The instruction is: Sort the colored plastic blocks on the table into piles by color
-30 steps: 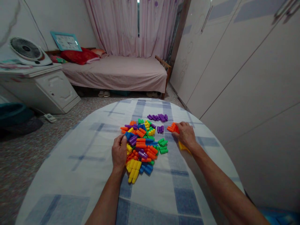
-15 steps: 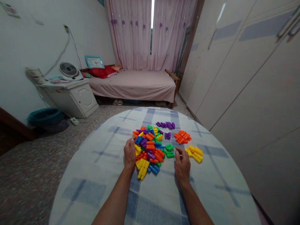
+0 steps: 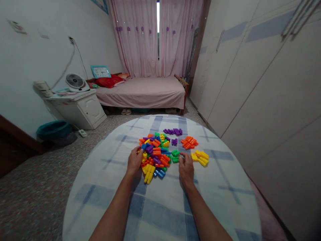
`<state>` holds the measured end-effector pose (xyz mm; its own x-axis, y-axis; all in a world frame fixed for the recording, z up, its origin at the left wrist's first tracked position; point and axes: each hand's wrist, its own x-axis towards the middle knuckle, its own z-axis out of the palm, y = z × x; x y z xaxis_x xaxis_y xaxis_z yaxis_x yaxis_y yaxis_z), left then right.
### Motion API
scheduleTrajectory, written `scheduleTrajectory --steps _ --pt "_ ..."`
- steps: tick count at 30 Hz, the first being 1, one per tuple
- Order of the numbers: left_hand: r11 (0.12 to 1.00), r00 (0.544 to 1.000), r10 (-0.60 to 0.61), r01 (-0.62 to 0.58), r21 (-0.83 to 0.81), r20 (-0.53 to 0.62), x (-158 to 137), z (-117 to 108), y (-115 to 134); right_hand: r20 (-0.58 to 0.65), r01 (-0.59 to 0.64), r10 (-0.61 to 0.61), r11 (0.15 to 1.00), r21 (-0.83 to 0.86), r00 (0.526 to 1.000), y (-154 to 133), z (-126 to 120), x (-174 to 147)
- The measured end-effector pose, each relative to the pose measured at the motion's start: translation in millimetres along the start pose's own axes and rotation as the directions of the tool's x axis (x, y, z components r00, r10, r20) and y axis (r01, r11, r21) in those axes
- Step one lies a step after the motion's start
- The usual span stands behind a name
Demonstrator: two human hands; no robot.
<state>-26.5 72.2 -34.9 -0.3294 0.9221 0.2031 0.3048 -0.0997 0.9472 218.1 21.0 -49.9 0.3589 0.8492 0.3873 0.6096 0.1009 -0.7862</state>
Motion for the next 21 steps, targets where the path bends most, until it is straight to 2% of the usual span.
scheduleTrajectory --steps 4,7,10,14,18,21 --pt "0.995 0.994 -0.037 0.026 0.101 0.103 -9 -13 -2 0.009 0.011 -0.011 1.000 -0.005 1.000 -1 -2 -1" --pt "0.986 0.992 -0.055 0.036 0.161 0.118 -20 -23 -5 -0.007 0.032 -0.032 0.999 0.007 0.999 3 1 0" --pt "0.987 0.992 -0.064 0.048 0.151 0.108 -30 -30 -9 -0.034 0.047 -0.047 0.999 0.005 0.998 9 6 1" --pt "0.990 0.997 -0.021 0.010 0.140 0.080 -38 -36 -15 -0.027 0.060 -0.060 0.998 -0.008 0.998 13 8 2" --pt "0.978 0.998 0.022 -0.032 0.208 0.051 -39 -36 -15 -0.029 0.073 -0.073 0.997 -0.023 0.997 14 8 2" --pt "0.957 0.992 0.126 -0.126 0.262 0.016 -38 -34 -6 -0.023 0.078 -0.079 0.996 -0.036 0.997 14 9 2"
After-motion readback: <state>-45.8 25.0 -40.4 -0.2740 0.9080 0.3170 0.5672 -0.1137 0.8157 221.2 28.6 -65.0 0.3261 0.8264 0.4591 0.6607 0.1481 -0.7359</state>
